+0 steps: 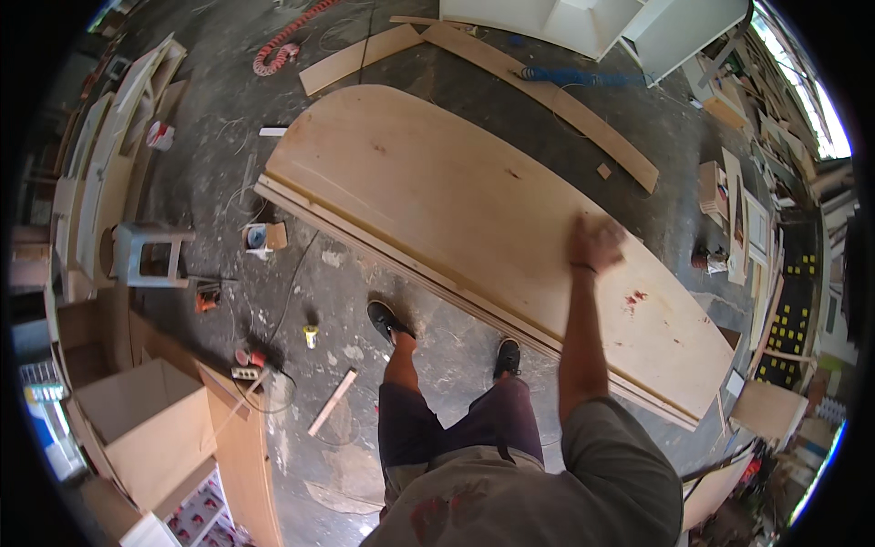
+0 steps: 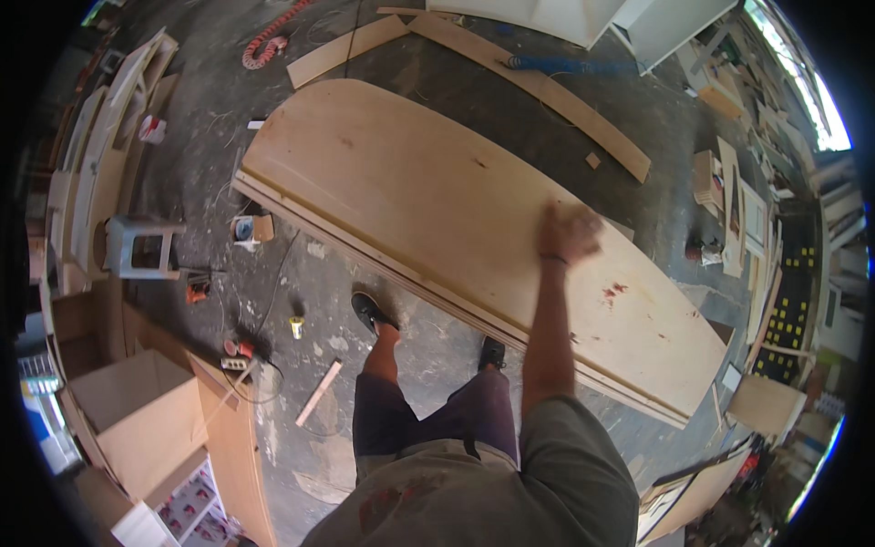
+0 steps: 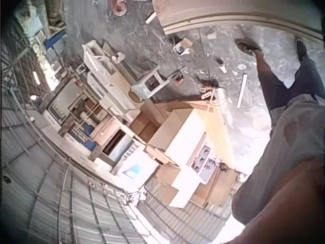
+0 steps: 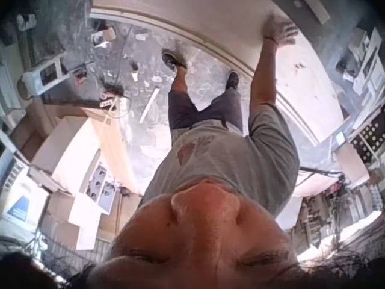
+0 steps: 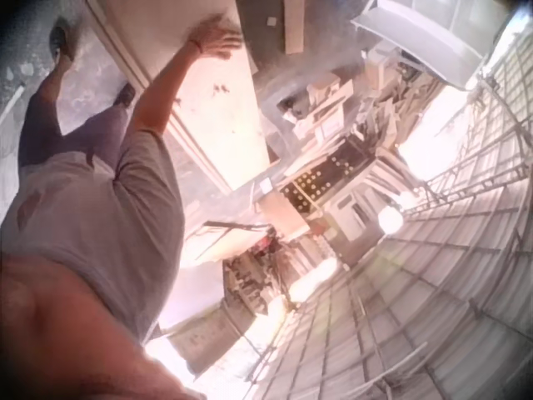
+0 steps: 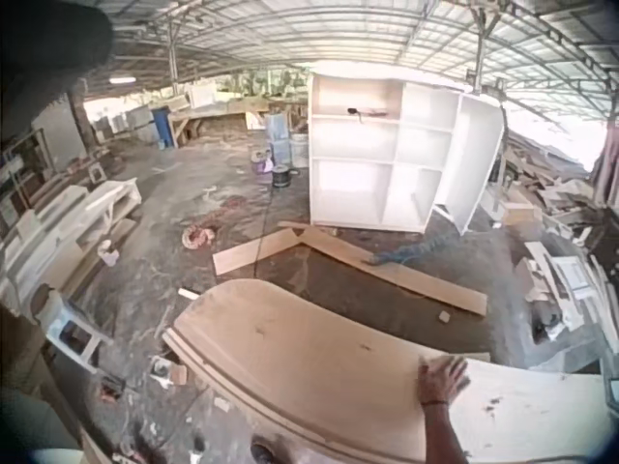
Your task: The person sands the edge of a curved wooden board using an angle grinder and then applies a yellow-orange liquid stain to the surface using a small scraper.
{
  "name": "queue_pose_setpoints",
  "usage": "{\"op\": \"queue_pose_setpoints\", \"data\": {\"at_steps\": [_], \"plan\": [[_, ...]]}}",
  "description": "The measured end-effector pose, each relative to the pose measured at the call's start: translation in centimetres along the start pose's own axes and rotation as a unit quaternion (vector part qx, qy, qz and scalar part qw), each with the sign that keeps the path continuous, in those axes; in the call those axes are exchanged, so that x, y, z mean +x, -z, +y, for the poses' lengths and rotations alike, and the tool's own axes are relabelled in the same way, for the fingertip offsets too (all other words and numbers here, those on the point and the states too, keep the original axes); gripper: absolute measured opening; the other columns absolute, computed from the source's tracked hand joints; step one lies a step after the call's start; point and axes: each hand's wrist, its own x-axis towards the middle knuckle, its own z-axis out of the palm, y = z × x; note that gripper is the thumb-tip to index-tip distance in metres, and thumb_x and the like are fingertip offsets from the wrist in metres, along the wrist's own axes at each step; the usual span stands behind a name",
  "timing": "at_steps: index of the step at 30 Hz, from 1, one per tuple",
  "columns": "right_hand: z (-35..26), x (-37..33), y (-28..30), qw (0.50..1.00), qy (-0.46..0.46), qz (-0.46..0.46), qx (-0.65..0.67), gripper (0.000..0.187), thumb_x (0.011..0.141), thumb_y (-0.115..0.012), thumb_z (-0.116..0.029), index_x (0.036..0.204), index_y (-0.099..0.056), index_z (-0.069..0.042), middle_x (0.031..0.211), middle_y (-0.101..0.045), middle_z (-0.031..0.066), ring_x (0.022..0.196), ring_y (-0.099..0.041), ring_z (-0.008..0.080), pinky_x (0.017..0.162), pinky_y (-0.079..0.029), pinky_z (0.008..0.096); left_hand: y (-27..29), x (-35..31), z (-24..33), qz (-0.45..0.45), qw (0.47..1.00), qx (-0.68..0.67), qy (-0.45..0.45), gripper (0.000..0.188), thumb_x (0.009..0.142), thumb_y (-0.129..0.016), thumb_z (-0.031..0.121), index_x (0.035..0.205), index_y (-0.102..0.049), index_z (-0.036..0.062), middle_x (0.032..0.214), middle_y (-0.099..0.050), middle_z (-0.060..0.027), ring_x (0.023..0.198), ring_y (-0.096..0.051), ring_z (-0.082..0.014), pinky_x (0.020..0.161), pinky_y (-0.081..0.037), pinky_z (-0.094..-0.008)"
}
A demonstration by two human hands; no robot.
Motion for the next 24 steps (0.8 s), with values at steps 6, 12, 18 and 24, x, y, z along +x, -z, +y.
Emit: {"op": "queue_pose_setpoints", "data": {"at_steps": [6,12,18,24], "plan": [[-38.0,-15.0,1.2,0.937,0.291,-0.112,0.159,0.063,0.079,-0.047,-0.048,0.119,-0.047,0.001,0.136,-0.035,0.0193,0.126,-0.03,0.0366,0.098,-0.02,0.0595,9.8,2.5,7.2,0.016,1.0,-0.003,-0.001,0.072,0.085,-0.033,0.064,0.128,-0.042,0.007,0.109,-0.06,-0.0113,0.091,-0.059,-0.0274,0.068,-0.046,-0.0399],[-46.2,-23.9,4.7,0.671,0.623,-0.048,0.398,0.053,0.087,-0.05,-0.04,0.125,-0.045,-0.003,0.132,-0.042,0.0166,0.128,-0.032,0.0297,0.107,-0.016,0.0459,14.8,2.3,8.3,0.027,0.998,-0.048,0.023,0.071,0.085,-0.033,0.063,0.127,-0.043,0.007,0.107,-0.061,-0.0121,0.091,-0.059,-0.028,0.069,-0.046,-0.0402],[-27.8,-13.0,1.9,0.996,0.071,-0.037,-0.039,0.078,0.085,-0.04,-0.057,0.138,-0.022,-0.003,0.146,-0.014,0.0193,0.135,-0.006,0.0371,0.1,-0.01,0.063,15.4,2.5,10.0,0.016,0.996,-0.082,0.029,0.07,0.086,-0.033,0.063,0.126,-0.044,0.007,0.106,-0.061,-0.0128,0.091,-0.059,-0.0286,0.07,-0.045,-0.0406],[-44.9,-21.3,-3.1,0.876,0.457,-0.133,-0.076,0.037,0.083,-0.048,-0.034,0.108,-0.061,-0.011,0.112,-0.053,0.0143,0.103,-0.047,0.0335,0.077,-0.04,0.053,14.8,2.8,13.6,0.019,0.996,-0.082,0.016,0.07,0.086,-0.033,0.063,0.125,-0.045,0.007,0.105,-0.061,-0.0136,0.091,-0.059,-0.0292,0.071,-0.045,-0.0409]]}}
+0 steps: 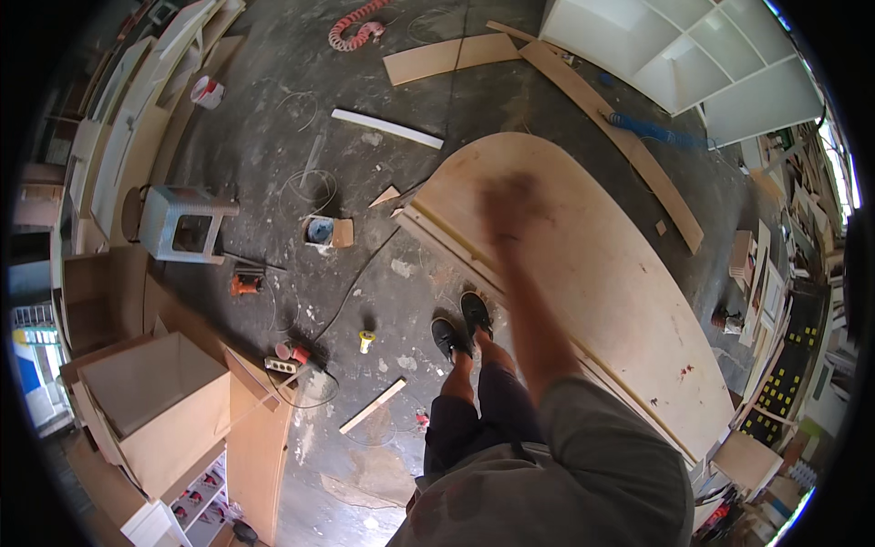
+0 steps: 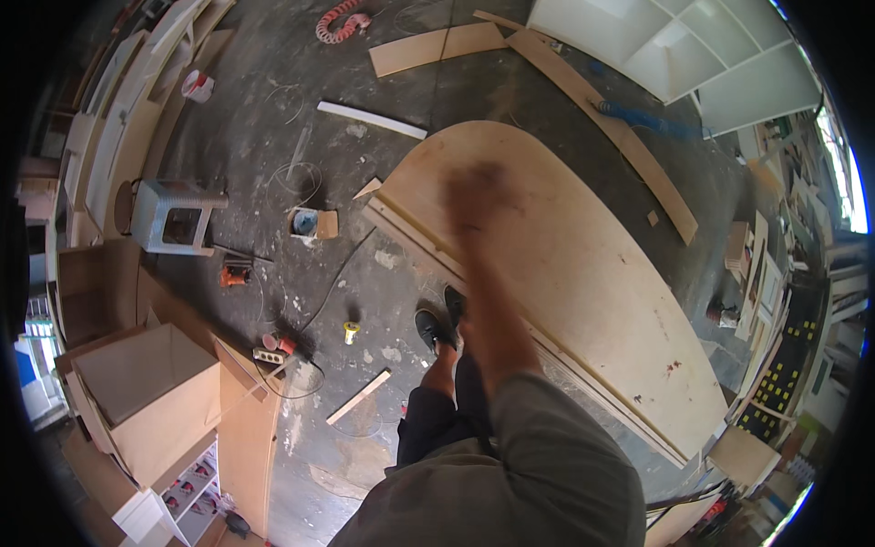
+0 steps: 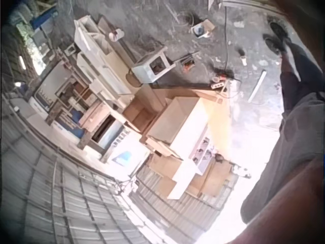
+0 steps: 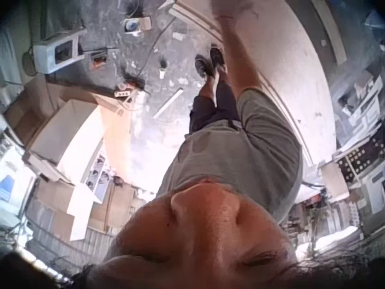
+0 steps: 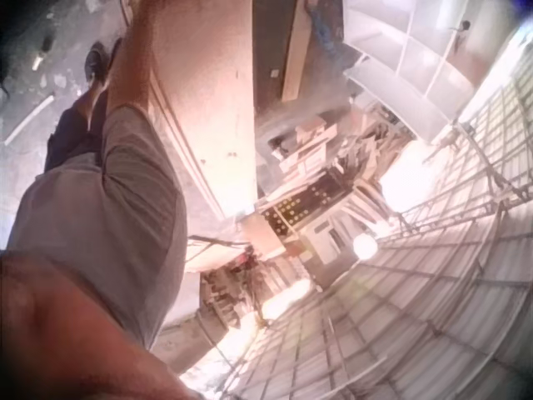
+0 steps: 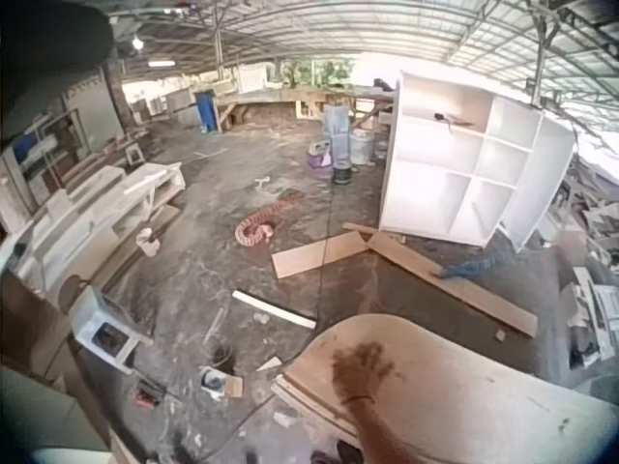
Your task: The person sands the edge of a curved wooden board using an angle grinder and then applies a yellow-orange liquid stain to the surface using a small scraper.
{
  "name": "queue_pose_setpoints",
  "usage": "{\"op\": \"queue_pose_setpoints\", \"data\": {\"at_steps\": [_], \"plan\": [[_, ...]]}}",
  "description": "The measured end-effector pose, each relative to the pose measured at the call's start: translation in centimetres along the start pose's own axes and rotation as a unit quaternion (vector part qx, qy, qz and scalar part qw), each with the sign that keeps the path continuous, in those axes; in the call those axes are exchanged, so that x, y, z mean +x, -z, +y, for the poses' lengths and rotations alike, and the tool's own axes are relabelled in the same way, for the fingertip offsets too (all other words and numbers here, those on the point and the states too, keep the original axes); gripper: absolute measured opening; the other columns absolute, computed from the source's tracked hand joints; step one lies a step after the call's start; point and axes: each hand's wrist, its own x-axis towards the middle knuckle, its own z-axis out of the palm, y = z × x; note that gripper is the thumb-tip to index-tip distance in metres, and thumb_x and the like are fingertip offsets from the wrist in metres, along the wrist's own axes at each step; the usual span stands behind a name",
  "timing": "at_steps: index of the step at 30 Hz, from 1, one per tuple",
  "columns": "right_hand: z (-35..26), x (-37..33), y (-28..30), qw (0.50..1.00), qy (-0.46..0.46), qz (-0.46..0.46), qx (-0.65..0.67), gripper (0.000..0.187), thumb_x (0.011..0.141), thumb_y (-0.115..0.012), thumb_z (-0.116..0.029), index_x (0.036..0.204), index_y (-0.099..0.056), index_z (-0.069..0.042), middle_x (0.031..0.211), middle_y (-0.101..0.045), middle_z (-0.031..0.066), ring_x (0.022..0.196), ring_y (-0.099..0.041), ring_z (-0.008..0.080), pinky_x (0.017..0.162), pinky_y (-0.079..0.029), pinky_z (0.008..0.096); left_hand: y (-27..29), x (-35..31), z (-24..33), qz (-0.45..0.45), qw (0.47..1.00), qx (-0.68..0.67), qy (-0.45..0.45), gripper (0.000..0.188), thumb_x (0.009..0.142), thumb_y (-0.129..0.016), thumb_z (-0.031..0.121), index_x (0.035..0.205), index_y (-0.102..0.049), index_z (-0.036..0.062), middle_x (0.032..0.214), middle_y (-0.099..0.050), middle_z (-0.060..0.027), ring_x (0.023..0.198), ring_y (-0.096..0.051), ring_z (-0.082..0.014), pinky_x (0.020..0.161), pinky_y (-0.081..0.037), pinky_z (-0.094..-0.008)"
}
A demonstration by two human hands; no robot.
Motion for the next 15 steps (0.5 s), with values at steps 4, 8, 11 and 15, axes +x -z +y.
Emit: {"op": "queue_pose_setpoints", "data": {"at_steps": [4,8,11,15], "plan": [[-16.7,1.3,7.2,0.849,0.395,0.037,0.349,0.048,0.088,-0.044,-0.045,0.124,-0.047,-0.013,0.137,-0.035,0.0171,0.132,-0.025,0.0325,0.106,-0.021,0.0474,-1.3,-0.5,2.3,0.005,1.0,-0.003,-0.005,0.069,0.086,-0.033,0.063,0.125,-0.046,0.0069,0.104,-0.061,-0.0141,0.091,-0.059,-0.0297,0.071,-0.045,-0.0411],[-12.8,0.3,10.8,0.807,0.358,0.233,0.408,0.053,0.082,-0.058,-0.038,0.121,-0.047,-0.004,0.131,-0.041,0.0164,0.122,-0.036,0.0345,0.101,-0.024,0.0475,-1.6,-1.4,3.8,0.005,1.0,-0.009,-0.004,0.069,0.086,-0.033,0.062,0.124,-0.047,0.0069,0.104,-0.061,-0.0146,0.091,-0.059,-0.0301,0.072,-0.045,-0.0413],[-1.9,-0.1,8.4,0.907,0.137,0.156,0.367,0.053,0.083,-0.054,-0.039,0.121,-0.047,-0.002,0.127,-0.043,0.0193,0.121,-0.035,0.0364,0.1,-0.024,0.0497,-1.4,-2.2,3.9,0.01,1.0,-0.026,0.001,0.068,0.086,-0.033,0.062,0.124,-0.047,0.0069,0.103,-0.061,-0.015,0.091,-0.059,-0.0304,0.072,-0.045,-0.0415],[-0.5,-0.5,3.4,0.97,-0.025,0.241,0.029,0.06,0.083,-0.048,-0.048,0.115,-0.051,0.002,0.129,-0.04,0.0219,0.124,-0.033,0.0368,0.099,-0.024,0.0537,-1.8,-3.1,3.7,0.014,0.999,-0.038,0.012,0.068,0.086,-0.033,0.062,0.123,-0.048,0.0069,0.102,-0.061,-0.0155,0.091,-0.059,-0.0308,0.073,-0.045,-0.0417]]}}
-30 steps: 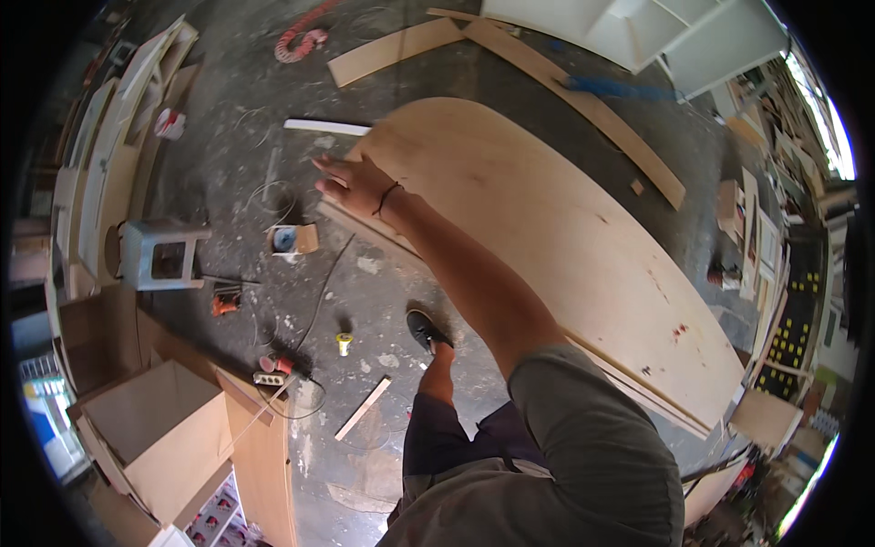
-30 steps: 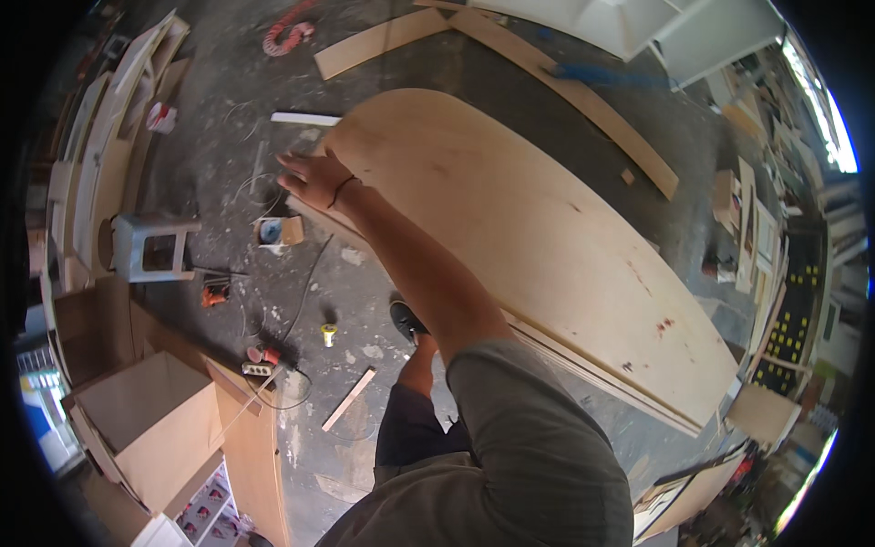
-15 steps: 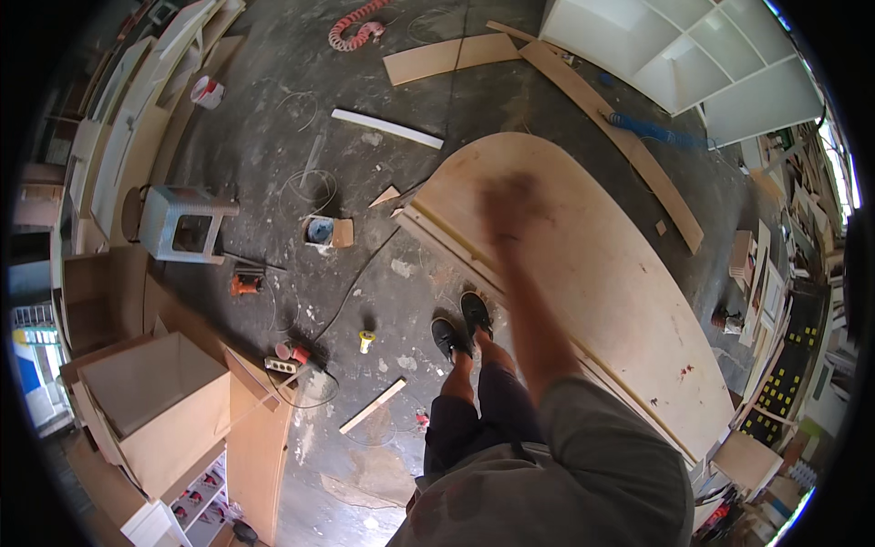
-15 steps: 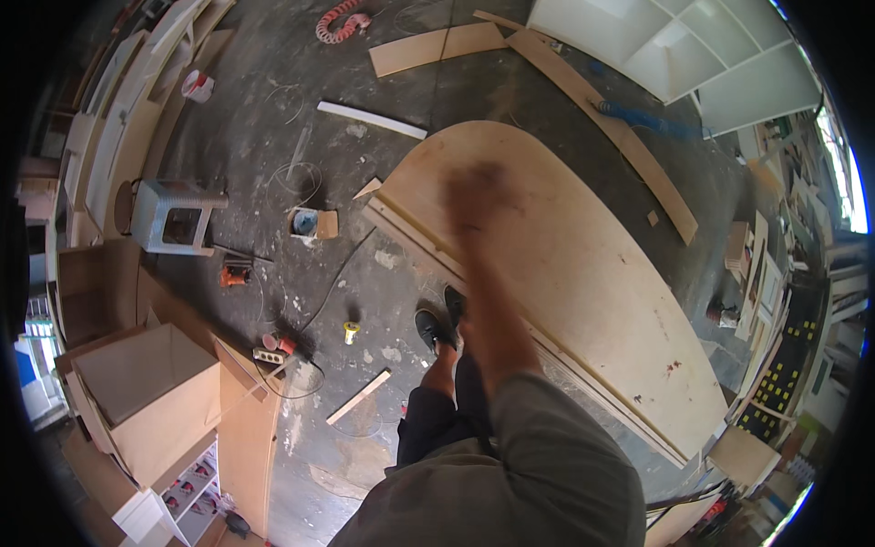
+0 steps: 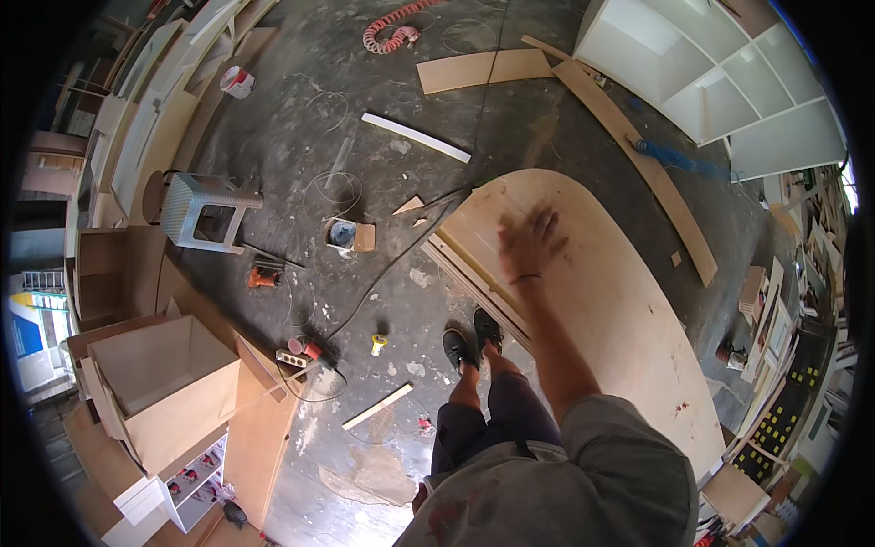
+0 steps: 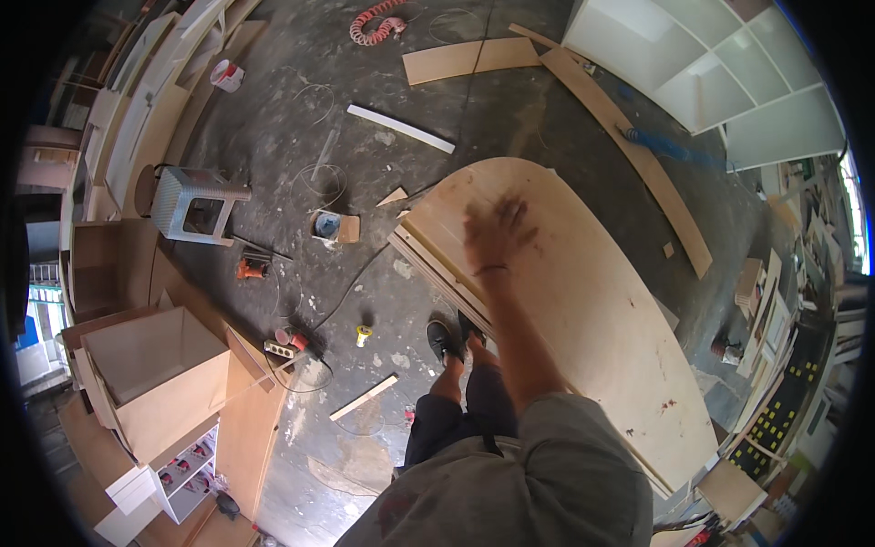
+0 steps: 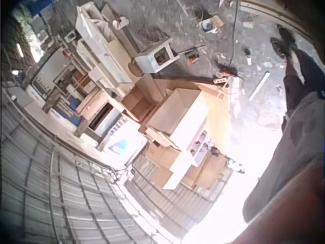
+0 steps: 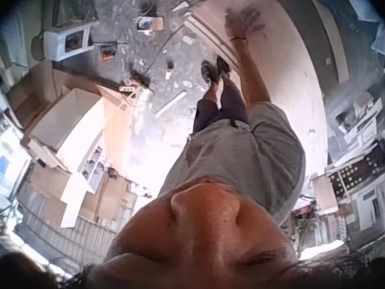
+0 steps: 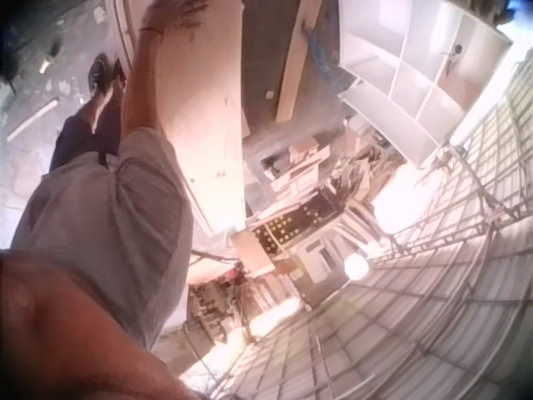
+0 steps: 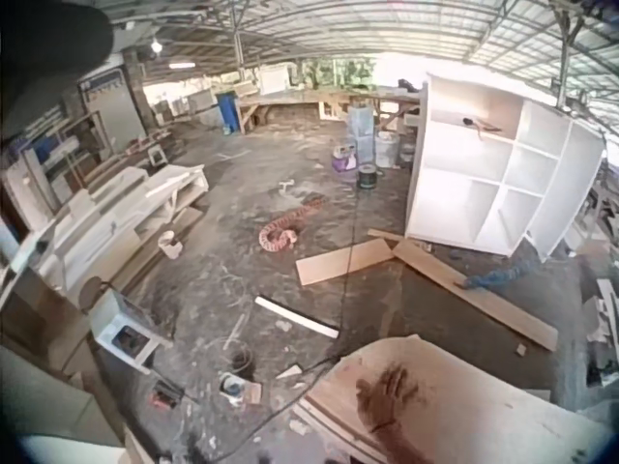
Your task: The person sands the edge of a curved wooden board using an angle grinder and then applies a yellow-orange liquid stain to the surface using a small scraper.
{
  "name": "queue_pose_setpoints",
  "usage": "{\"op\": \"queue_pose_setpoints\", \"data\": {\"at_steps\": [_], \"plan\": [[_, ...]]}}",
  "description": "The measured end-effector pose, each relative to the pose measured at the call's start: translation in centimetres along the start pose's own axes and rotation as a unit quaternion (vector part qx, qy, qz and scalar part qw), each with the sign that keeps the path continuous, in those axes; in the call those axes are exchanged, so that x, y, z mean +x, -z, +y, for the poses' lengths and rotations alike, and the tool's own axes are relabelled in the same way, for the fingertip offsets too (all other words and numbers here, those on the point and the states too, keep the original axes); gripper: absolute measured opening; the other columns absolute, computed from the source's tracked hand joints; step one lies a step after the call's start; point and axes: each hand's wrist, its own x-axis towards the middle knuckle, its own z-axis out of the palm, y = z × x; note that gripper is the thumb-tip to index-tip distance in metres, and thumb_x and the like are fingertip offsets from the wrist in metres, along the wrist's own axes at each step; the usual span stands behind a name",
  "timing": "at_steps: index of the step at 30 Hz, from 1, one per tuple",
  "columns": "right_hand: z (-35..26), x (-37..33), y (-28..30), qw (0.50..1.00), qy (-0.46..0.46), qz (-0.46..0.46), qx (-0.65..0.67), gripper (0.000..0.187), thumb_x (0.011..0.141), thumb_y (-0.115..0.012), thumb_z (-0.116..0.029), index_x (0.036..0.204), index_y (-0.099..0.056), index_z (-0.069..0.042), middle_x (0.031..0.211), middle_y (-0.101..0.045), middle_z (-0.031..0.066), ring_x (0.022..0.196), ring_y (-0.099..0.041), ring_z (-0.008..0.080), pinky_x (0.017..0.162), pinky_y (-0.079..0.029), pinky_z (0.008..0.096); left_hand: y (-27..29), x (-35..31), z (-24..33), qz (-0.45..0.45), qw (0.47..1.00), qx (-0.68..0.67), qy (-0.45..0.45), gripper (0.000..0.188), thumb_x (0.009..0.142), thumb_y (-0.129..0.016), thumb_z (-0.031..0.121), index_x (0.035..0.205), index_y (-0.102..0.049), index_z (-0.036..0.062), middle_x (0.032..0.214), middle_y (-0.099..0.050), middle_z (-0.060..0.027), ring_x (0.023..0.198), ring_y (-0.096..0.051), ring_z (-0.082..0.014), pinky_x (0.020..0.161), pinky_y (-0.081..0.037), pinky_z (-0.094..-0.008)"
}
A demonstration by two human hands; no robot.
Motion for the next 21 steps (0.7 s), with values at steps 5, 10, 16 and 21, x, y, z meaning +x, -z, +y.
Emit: {"op": "queue_pose_setpoints", "data": {"at_steps": [5,10,16,21], "plan": [[-13.9,0.6,0.7,0.856,0.124,-0.399,0.304,0.059,0.081,-0.053,-0.05,0.111,-0.051,0.001,0.134,-0.034,0.0194,0.125,-0.034,0.032,0.099,-0.026,0.0506,-1.2,-1.1,-0.5,0.005,1.0,0.003,0.002,0.068,0.086,-0.032,0.062,0.122,-0.049,0.0069,0.101,-0.061,-0.0161,0.09,-0.059,-0.0313,0.074,-0.045,-0.0419],[-13.5,-0.1,5.0,0.833,0.352,-0.062,0.422,0.059,0.087,-0.05,-0.04,0.132,-0.035,-0.005,0.135,-0.036,0.0184,0.128,-0.03,0.0324,0.1,-0.023,0.0563,-1.8,-1.7,-0.6,0.003,1.0,0.002,-0.001,0.067,0.086,-0.032,0.062,0.121,-0.049,0.0069,0.1,-0.061,-0.0168,0.09,-0.059,-0.0318,0.074,-0.044,-0.0422],[2.8,-1.3,3.4,0.974,0.074,-0.199,0.081,0.072,0.084,-0.048,-0.044,0.137,-0.025,-0.002,0.145,-0.018,0.0152,0.134,-0.012,0.0372,0.103,-0.007,0.0611,-1.9,-1.8,-0.1,-0.007,1.0,-0.002,-0.009,0.067,0.087,-0.032,0.061,0.12,-0.05,0.0069,0.099,-0.062,-0.0175,0.09,-0.059,-0.0324,0.075,-0.044,-0.0425],[4.8,-3.4,2.7,0.959,0.166,-0.188,0.133,0.064,0.08,-0.052,-0.041,0.136,-0.033,-0.014,0.145,-0.022,0.0118,0.135,-0.011,0.0357,0.099,-0.004,0.0673,-2.2,-2.4,0.4,-0.007,1.0,-0.002,-0.023,0.066,0.087,-0.032,0.061,0.12,-0.051,0.0069,0.098,-0.062,-0.0182,0.09,-0.059,-0.0329,0.076,-0.044,-0.0428]]}}
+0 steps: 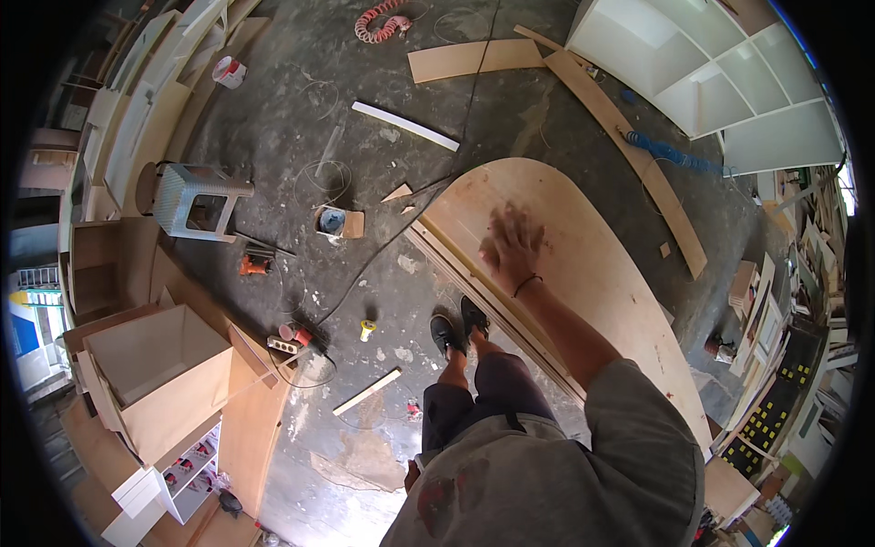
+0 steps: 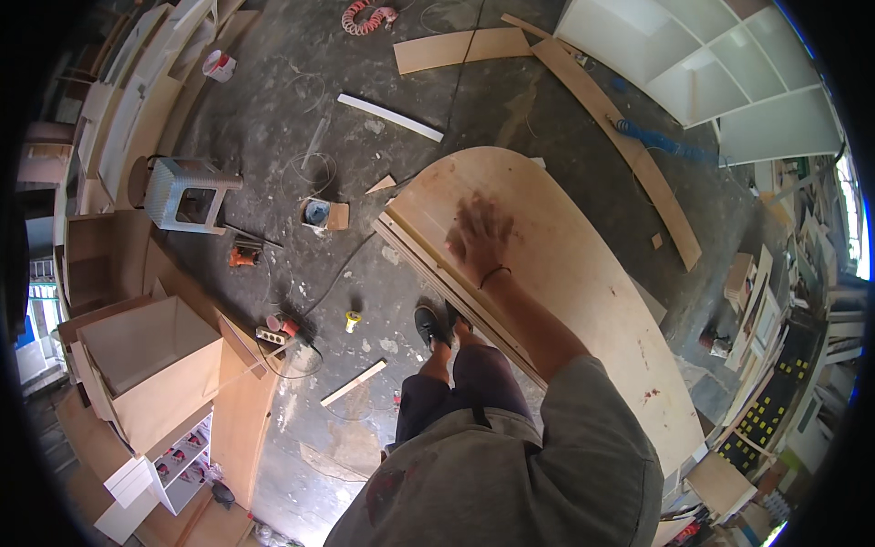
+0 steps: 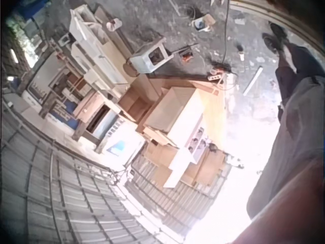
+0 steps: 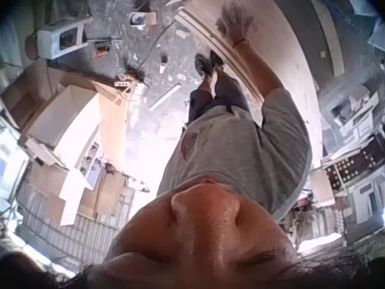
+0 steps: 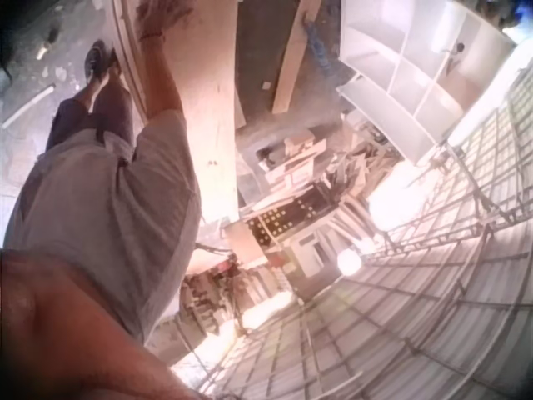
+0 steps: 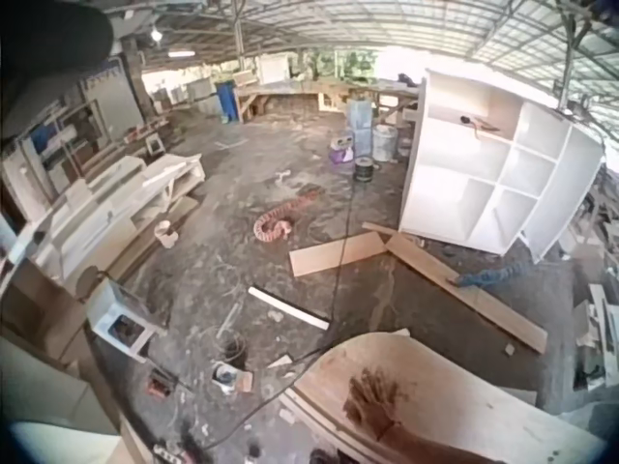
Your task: The person sands the edge of a curved wooden board using an angle grinder and then applies a yellow-orange liquid stain to the surface using a small scraper.
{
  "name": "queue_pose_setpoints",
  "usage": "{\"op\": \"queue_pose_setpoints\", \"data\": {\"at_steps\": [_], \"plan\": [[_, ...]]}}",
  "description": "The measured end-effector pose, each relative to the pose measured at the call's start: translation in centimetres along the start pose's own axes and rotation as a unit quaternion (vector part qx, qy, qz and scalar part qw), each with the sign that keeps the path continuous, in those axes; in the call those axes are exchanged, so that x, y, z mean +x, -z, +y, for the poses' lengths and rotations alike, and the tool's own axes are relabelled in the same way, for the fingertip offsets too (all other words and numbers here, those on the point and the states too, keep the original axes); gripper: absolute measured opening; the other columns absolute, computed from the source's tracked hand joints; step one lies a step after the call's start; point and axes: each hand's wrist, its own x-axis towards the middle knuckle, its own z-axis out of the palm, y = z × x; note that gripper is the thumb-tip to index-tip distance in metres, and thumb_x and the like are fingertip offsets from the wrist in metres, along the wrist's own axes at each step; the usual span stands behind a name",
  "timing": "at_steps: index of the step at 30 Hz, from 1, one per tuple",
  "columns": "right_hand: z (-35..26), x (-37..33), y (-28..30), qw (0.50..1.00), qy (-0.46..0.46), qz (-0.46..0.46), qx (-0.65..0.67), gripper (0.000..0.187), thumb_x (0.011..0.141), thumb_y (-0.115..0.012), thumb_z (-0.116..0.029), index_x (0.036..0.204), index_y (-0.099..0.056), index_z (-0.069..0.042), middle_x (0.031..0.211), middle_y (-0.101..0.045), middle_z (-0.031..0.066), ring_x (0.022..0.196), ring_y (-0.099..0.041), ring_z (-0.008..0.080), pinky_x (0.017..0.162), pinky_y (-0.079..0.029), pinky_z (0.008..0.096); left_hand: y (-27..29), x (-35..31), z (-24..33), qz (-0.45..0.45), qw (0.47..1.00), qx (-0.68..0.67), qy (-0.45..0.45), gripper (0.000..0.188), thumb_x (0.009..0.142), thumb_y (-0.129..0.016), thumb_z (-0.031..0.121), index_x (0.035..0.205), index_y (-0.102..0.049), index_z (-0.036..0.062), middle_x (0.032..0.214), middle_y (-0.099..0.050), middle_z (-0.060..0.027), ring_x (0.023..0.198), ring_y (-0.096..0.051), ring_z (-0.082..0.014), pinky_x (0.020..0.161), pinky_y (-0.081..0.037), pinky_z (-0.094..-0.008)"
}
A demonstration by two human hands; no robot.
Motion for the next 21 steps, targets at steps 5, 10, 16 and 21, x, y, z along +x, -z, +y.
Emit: {"op": "queue_pose_setpoints", "data": {"at_steps": [5,10,16,21], "plan": [[1.6,-0.7,1.2,0.994,0.099,-0.012,0.043,0.051,0.08,-0.053,-0.035,0.128,-0.045,-0.021,0.144,-0.026,0.0096,0.135,-0.012,0.0337,0.095,-0.003,0.0713,-0.4,-0.3,-0.2,0.004,1.0,0.0,-0.015,0.066,0.087,-0.032,0.061,0.119,-0.052,0.0069,0.097,-0.062,-0.0188,0.09,-0.059,-0.0335,0.077,-0.044,-0.043],[2.9,-0.8,1.4,0.992,0.094,-0.033,0.074,0.045,0.082,-0.051,-0.032,0.125,-0.048,-0.019,0.14,-0.032,0.0095,0.133,-0.02,0.0335,0.099,-0.008,0.0664,-0.8,0.0,-1.6,0.01,1.0,-0.01,-0.027,0.065,0.087,-0.032,0.061,0.118,-0.053,0.0068,0.096,-0.062,-0.0194,0.09,-0.059,-0.034,0.077,-0.044,-0.0433],[0.1,-0.7,-0.7,0.998,0.067,0.015,-0.003,0.048,0.084,-0.048,-0.034,0.129,-0.044,-0.017,0.141,-0.032,0.0075,0.133,-0.021,0.0304,0.1,-0.011,0.0637,-1.6,-1.3,-1.5,0.044,0.998,0.037,0.025,0.06,0.089,-0.03,0.057,0.108,-0.058,0.008,0.089,-0.062,-0.021,0.089,-0.059,-0.0312,0.078,-0.043,-0.0417],[-1.8,-2.7,-0.6,0.989,0.144,0.034,0.002,0.047,0.087,-0.049,-0.032,0.13,-0.044,-0.012,0.143,-0.026,0.0154,0.133,-0.02,0.0318,0.1,-0.012,0.0625,-2.1,-4.9,-0.9,0.04,0.989,-0.062,-0.127,0.049,0.091,-0.038,0.045,0.115,-0.055,0.0054,0.102,-0.062,-0.0194,0.101,-0.058,-0.0269,0.086,-0.043,-0.0373]]}}
